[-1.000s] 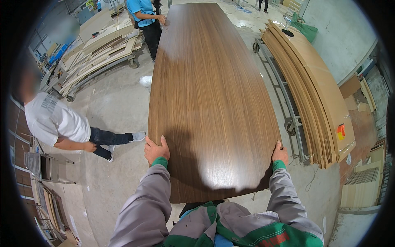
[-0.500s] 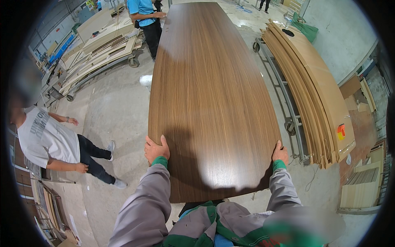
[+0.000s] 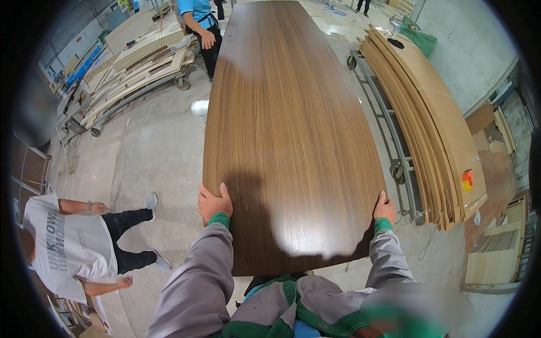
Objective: The person lifts and positions a large wooden tabletop with assistance, then uses a utility knife to trim and smooth the edges of the board. The person repeatedly scrapes along the edge to remove excess material and refine the finish.
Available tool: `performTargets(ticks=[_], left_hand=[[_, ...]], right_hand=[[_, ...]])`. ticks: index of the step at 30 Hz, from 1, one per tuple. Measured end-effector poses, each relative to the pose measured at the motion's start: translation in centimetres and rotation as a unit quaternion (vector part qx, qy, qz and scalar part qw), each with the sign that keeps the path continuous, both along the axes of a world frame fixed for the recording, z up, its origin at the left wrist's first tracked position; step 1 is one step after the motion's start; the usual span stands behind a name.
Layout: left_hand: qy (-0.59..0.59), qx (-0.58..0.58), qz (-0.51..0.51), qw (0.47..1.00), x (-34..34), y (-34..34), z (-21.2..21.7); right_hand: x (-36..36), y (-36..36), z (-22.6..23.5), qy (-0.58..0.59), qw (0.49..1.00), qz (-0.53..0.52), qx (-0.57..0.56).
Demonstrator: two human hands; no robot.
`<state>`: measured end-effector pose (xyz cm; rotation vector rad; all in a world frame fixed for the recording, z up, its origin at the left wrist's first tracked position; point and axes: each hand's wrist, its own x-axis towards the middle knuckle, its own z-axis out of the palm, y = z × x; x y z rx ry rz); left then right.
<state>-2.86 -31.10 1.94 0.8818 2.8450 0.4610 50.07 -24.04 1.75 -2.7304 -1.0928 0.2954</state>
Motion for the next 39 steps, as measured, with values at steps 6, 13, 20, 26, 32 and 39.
performTargets(ticks=[6,13,20,26,32,39], left_hand=[[-0.004,-0.003,-0.001,1.0,0.0,0.0,0.1],[0.0,-0.008,-0.002,1.0,-0.1,0.0,0.1],[-0.014,-0.003,-0.001,1.0,-0.2,0.0,0.2],[-0.018,0.009,-0.01,1.0,-0.5,-0.3,0.0],[-0.003,0.023,-0.017,1.0,-1.2,-0.5,-0.9],[-0.02,0.05,-0.019,0.998,-1.6,-1.0,-1.0]], right_hand=[[-0.1,-0.1,0.3,0.0,1.0,0.0,0.006],[-0.1,0.0,0.4,0.003,1.0,0.005,0.003],[-0.2,-0.1,0.4,0.002,1.0,0.009,0.009],[-0.7,-0.4,0.9,0.006,1.0,0.004,0.008],[-0.9,-0.2,-0.1,0.01,1.0,-0.001,0.016],[-0.6,0.0,-1.4,-0.017,0.999,0.006,0.027]])
